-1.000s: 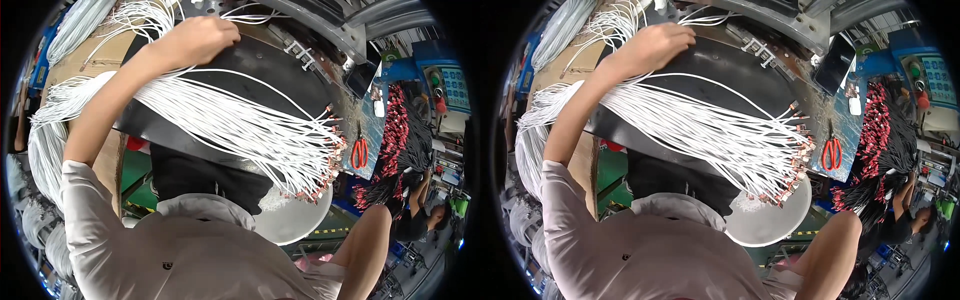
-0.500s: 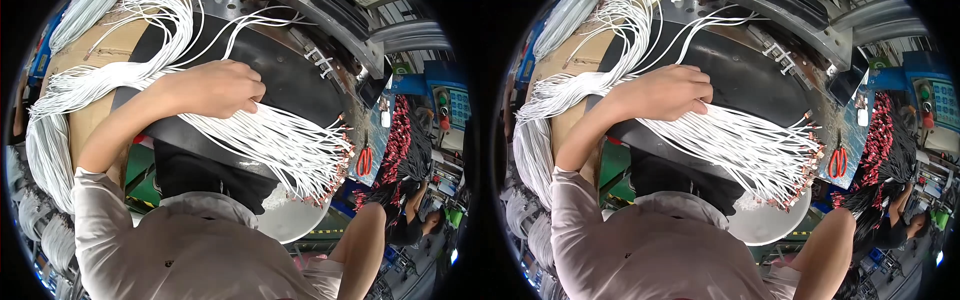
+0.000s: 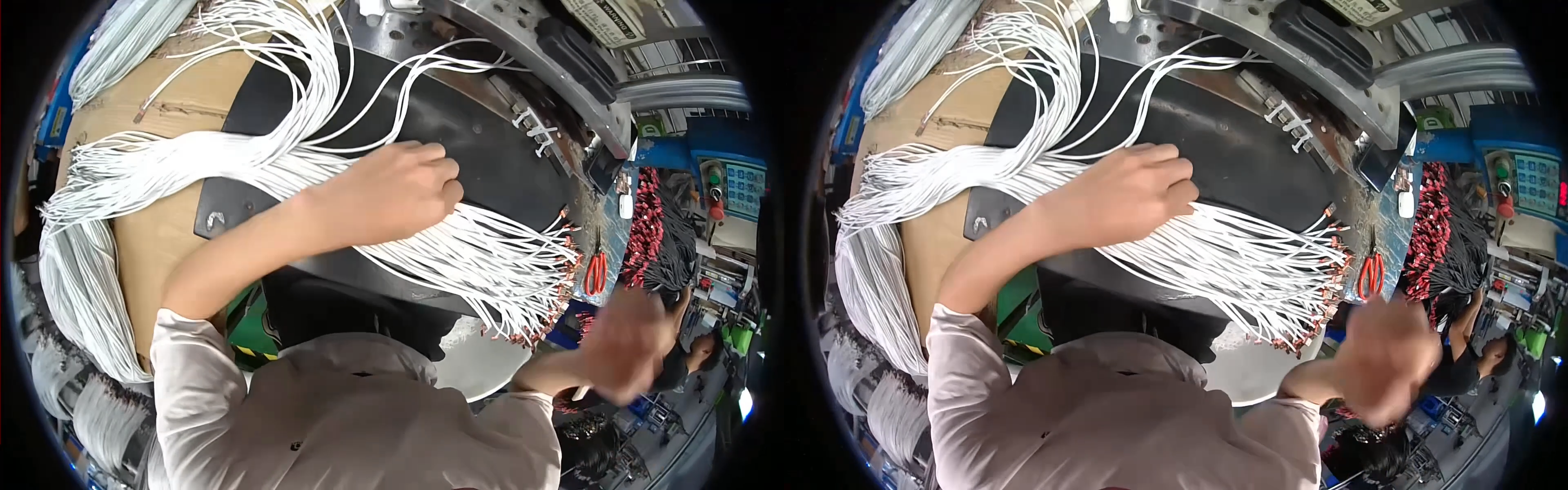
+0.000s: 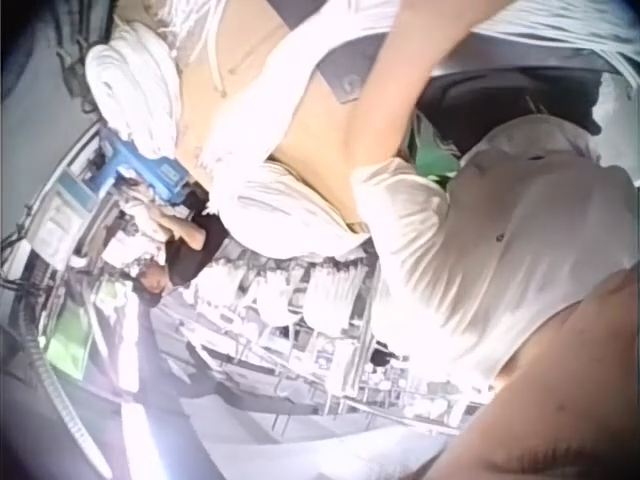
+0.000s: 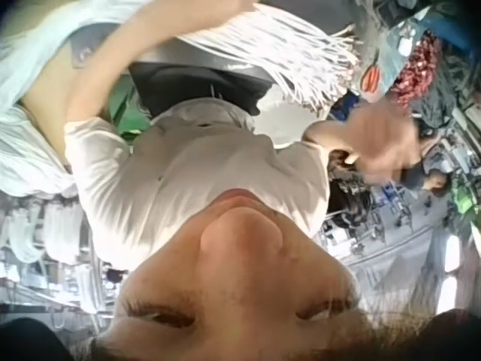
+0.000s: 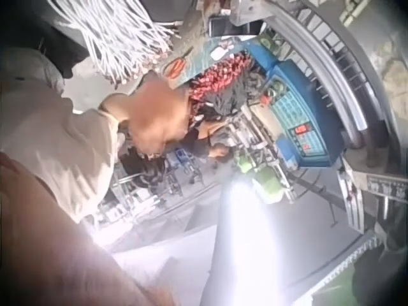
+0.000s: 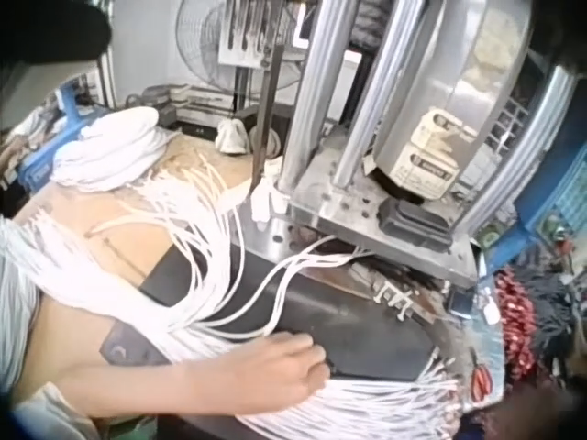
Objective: The person aligns cable ends, fits their connectors into a metal jig, and inserts the jig into a molding machine to press them repeatedly.
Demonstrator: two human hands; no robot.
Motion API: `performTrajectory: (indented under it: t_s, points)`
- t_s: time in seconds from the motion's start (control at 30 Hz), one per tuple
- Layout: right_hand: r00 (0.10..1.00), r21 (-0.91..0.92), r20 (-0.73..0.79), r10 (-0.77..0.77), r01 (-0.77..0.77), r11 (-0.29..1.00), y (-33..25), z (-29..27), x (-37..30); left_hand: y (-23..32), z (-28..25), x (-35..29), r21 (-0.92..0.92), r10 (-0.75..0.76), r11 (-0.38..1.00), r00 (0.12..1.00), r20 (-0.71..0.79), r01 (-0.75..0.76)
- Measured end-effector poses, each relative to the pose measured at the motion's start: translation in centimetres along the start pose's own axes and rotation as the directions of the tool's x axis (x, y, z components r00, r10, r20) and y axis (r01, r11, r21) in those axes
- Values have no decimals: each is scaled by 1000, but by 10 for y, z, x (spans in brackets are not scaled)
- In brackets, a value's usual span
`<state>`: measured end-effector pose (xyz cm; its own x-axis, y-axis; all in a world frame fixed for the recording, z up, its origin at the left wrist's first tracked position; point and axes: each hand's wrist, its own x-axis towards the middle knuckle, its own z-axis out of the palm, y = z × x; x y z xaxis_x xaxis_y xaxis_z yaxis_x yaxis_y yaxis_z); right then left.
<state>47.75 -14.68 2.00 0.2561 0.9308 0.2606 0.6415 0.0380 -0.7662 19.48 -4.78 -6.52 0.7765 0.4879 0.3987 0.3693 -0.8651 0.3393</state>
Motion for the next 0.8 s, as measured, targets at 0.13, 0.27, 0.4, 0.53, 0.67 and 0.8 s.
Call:
performTrajectory:
  t_s: [0.13, 0.27, 0.4, 0.53, 0.67, 0.8]
  points:
    - [963, -123, 269, 27, 7, 992, 49, 52, 52, 13, 4, 0, 103, 66, 993, 998, -12, -64]
    - [972, -231, 228, -60, 114, 966, 44, 94, 92, 7, 7, -2, 85, 59, 995, 998, -32, -57]
    - [931, -140, 250, -267, 308, 941, 40, 69, 87, 11, 7, 0, 73, 65, 996, 995, -79, -59]
    - [633, 239, 726, -269, 135, 962, 28, -50, 92, 9, 4, 0, 62, 58, 997, 994, -90, -53]
    - [459, 170, 835, -303, 308, 936, 15, -60, 91, 12, 6, 11, 31, 84, 996, 993, -84, -81]
    - [608, 37, 660, -441, 560, 828, 9, 33, 52, 12, -3, 13, -94, 57, 991, 937, -344, -95]
